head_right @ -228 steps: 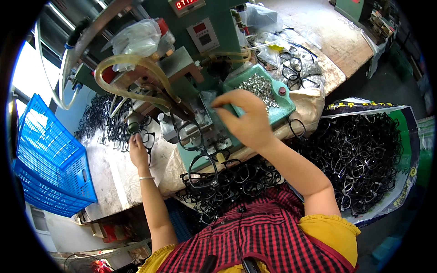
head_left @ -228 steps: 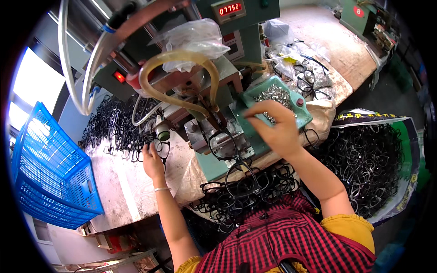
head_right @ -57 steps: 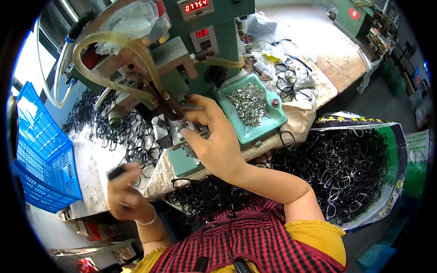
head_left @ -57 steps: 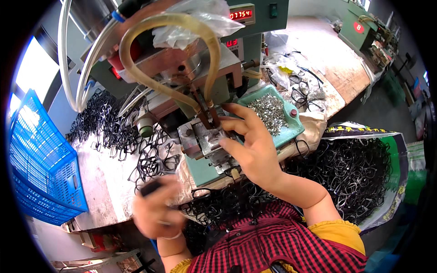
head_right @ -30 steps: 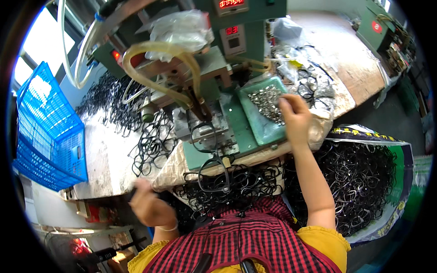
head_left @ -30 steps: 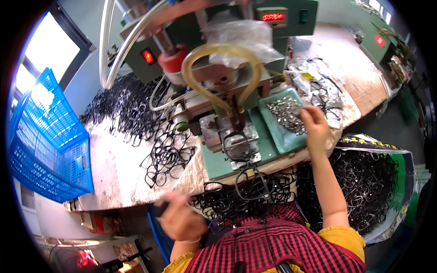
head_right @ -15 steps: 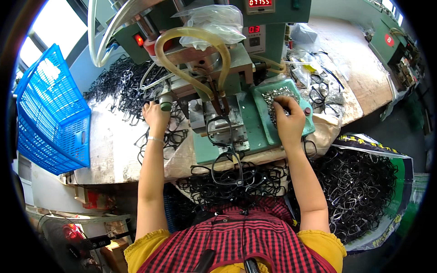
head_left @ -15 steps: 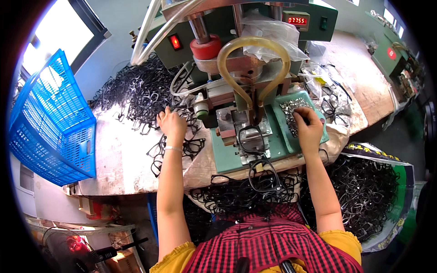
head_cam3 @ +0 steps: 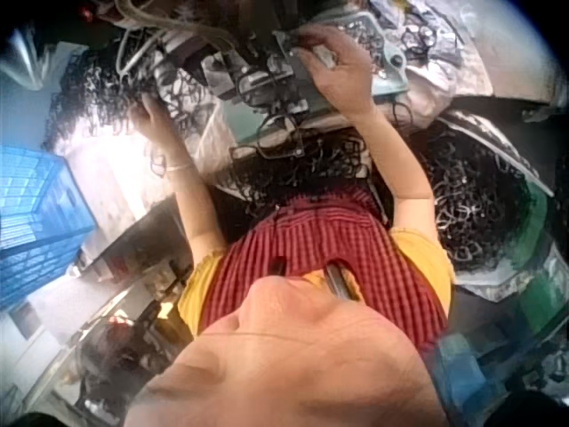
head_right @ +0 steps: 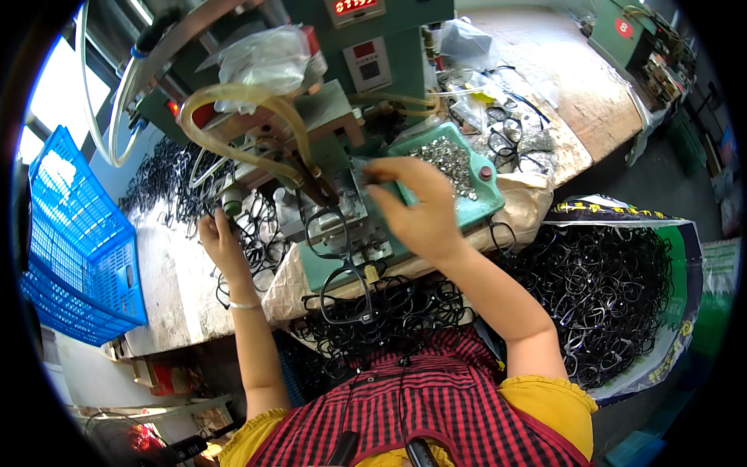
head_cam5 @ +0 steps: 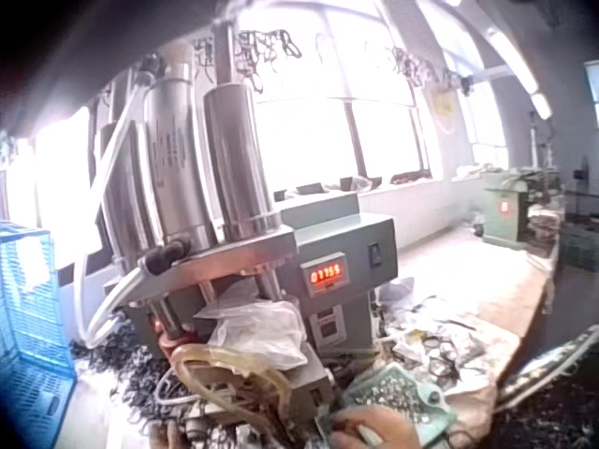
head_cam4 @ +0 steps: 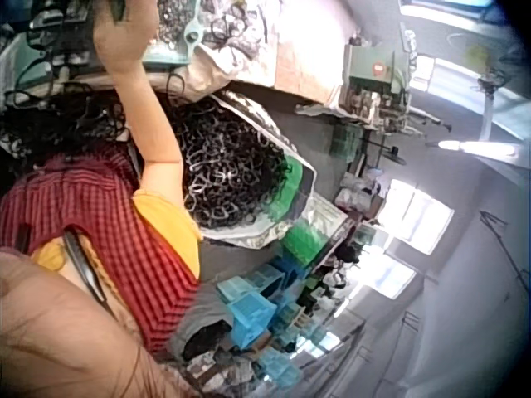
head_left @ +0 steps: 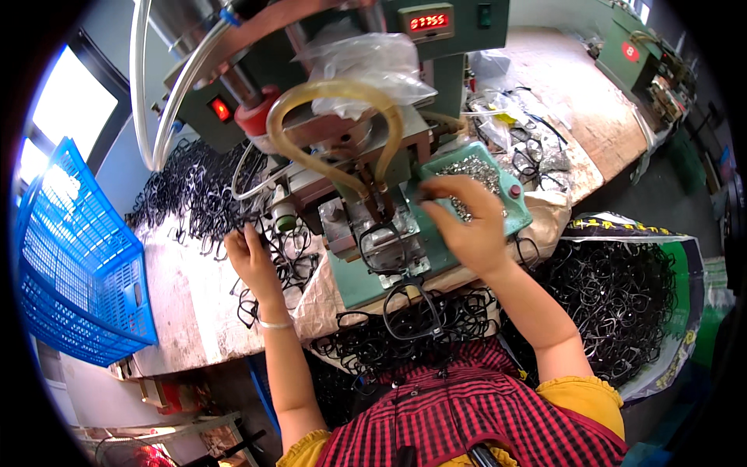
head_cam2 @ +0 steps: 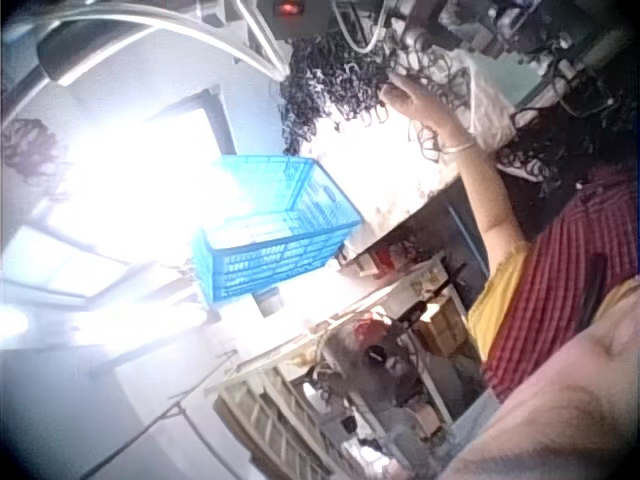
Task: The person repeatedly picks up black eyeglass frames from a pile, places them into a green machine, and presses a lever to attach small metal screws. The person then removes the assembled frames and places them on the table. The process is repeated continuously.
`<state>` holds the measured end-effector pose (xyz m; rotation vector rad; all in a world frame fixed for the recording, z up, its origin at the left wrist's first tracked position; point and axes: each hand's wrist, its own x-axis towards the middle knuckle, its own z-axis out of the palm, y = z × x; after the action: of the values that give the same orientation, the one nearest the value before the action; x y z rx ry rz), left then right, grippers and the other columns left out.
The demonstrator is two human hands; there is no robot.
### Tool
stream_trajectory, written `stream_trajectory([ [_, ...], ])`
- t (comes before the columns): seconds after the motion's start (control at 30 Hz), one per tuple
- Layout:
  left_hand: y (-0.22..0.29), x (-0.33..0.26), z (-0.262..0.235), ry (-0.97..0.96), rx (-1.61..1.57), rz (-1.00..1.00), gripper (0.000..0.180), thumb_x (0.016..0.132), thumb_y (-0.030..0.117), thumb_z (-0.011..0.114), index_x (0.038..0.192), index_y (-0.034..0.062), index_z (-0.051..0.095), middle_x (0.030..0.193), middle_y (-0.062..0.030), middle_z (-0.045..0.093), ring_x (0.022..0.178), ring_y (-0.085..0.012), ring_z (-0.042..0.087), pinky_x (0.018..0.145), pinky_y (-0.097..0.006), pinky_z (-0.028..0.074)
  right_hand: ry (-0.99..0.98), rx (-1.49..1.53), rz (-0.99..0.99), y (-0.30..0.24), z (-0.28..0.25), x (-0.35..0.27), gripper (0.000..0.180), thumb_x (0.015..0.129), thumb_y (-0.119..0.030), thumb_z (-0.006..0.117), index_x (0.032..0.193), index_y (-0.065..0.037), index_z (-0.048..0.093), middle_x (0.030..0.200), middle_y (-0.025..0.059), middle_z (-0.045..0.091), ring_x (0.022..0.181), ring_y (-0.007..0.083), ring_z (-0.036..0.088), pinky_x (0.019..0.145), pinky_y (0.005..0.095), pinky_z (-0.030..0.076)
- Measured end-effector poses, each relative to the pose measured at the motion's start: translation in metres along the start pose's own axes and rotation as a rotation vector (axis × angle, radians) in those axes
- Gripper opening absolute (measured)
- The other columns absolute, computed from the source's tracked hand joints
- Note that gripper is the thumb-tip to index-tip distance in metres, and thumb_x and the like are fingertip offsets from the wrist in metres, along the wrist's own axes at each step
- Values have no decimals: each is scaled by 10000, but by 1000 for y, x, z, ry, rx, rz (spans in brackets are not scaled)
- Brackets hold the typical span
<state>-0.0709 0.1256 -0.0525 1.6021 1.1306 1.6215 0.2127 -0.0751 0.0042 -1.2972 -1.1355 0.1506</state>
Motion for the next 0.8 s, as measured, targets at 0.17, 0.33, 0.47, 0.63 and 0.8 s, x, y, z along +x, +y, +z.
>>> stream_trajectory([
  [0.17,11,-59,2,-19,-336,-235,129,1051,186,582,1030,60,559,866,-11,604,682,-91,585,621,-214,481,40,267,143,7,37,-9,407,824,15,721,1212,5,600,960,84,701,917,155,683,853,288,521],
  [0.33,77,-61,11,-75,-460,41,190,1069,166,519,1150,17,603,1028,-132,686,889,-235,686,783,-364,577,-17,414,242,5,36,-7,487,844,-3,708,1294,19,523,983,67,701,941,124,654,899,265,480],
  [0.47,141,-65,0,-202,-478,558,239,1087,201,437,1188,27,566,1105,-172,659,983,-276,632,814,-422,547,-55,496,314,-16,41,-2,516,856,-22,690,1333,13,498,1023,91,708,957,137,649,922,272,464],
  [0.63,161,-93,15,-274,-236,679,76,940,147,662,975,87,631,905,-147,716,789,-300,687,809,-428,569,-105,324,246,-41,27,-8,504,855,-32,659,1340,4,525,1103,145,704,1031,216,665,961,330,472],
  [0.8,148,-88,52,-629,6,881,202,769,123,805,967,118,768,1000,-47,755,844,-240,698,882,-457,547,-128,-617,-23,42,-22,-2,277,811,-107,728,1082,-50,709,1207,180,677,1209,362,603,1047,432,456],
])
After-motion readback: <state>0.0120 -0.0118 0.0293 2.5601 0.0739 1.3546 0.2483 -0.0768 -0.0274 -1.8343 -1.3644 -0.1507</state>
